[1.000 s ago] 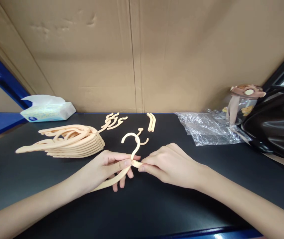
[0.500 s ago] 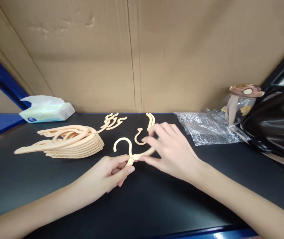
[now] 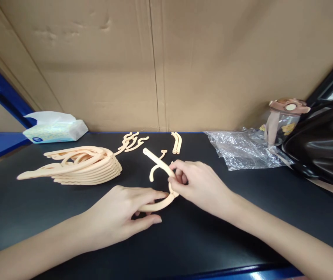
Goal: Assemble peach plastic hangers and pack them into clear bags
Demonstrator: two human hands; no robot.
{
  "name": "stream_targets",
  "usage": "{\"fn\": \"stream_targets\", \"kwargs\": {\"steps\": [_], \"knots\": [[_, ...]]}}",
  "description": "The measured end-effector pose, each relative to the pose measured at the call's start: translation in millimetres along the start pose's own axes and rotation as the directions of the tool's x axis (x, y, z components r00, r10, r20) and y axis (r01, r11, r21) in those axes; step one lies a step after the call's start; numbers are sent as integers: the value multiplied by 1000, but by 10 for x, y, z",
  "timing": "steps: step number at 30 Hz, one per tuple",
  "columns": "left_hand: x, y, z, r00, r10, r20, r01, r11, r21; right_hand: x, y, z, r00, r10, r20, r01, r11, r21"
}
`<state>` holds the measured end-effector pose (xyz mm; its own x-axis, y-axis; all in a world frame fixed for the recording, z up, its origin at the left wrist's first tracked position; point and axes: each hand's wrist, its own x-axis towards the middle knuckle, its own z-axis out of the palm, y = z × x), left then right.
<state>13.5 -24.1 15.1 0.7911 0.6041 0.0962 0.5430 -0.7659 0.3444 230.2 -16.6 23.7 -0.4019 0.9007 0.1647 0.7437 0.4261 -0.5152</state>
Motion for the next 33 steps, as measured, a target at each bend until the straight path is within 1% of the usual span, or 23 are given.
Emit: {"fn": "stream_targets", "kwargs": {"steps": [2,4,7,10,12,13,15,17,19,21,23,26,28,30,33], "knots": [[15,-48,-5,999,11,-49,-8,999,54,30,79,-73,1000,24,-19,-27,987,-161],[37,-110,-8,996,-4,-84,12,995,99,54,156,-155,999,31,12,-26,961,-274],[75,-215,9,988,-55,-146,70,993,97,59,250,-269,994,11,112,31,931,-365],[102,-299,49,973,-96,-208,112,991,66,25,346,-344,983,-18,184,93,909,-406],[108,-328,72,975,-94,-200,107,993,58,0,412,-369,981,-24,191,106,896,-431],[109,-334,78,981,-84,-175,95,994,56,-7,438,-374,984,-19,176,99,883,-458],[108,-331,83,993,-68,-100,74,995,61,-6,459,-374,993,-3,117,66,840,-538],[108,-312,81,995,-73,-66,78,994,80,10,423,-362,999,0,39,24,799,-600],[111,-286,78,989,-106,-100,117,987,110,24,334,-335,999,-44,0,35,807,-589],[113,-259,75,973,-148,-175,172,976,134,18,224,-286,993,-121,8,107,843,-528],[113,-237,72,955,-189,-228,225,964,143,-9,133,-210,979,-199,47,196,848,-493],[103,-221,67,941,-221,-257,261,956,132,-60,78,-73,955,-274,115,294,816,-497],[93,-219,67,947,-202,-248,241,961,136,-80,81,0,942,-298,156,335,800,-497],[82,-215,69,963,-156,-220,192,969,157,-84,89,43,934,-320,161,357,794,-493],[67,-193,70,981,-100,-168,130,975,182,-77,85,64,937,-334,98,337,798,-499]]}}
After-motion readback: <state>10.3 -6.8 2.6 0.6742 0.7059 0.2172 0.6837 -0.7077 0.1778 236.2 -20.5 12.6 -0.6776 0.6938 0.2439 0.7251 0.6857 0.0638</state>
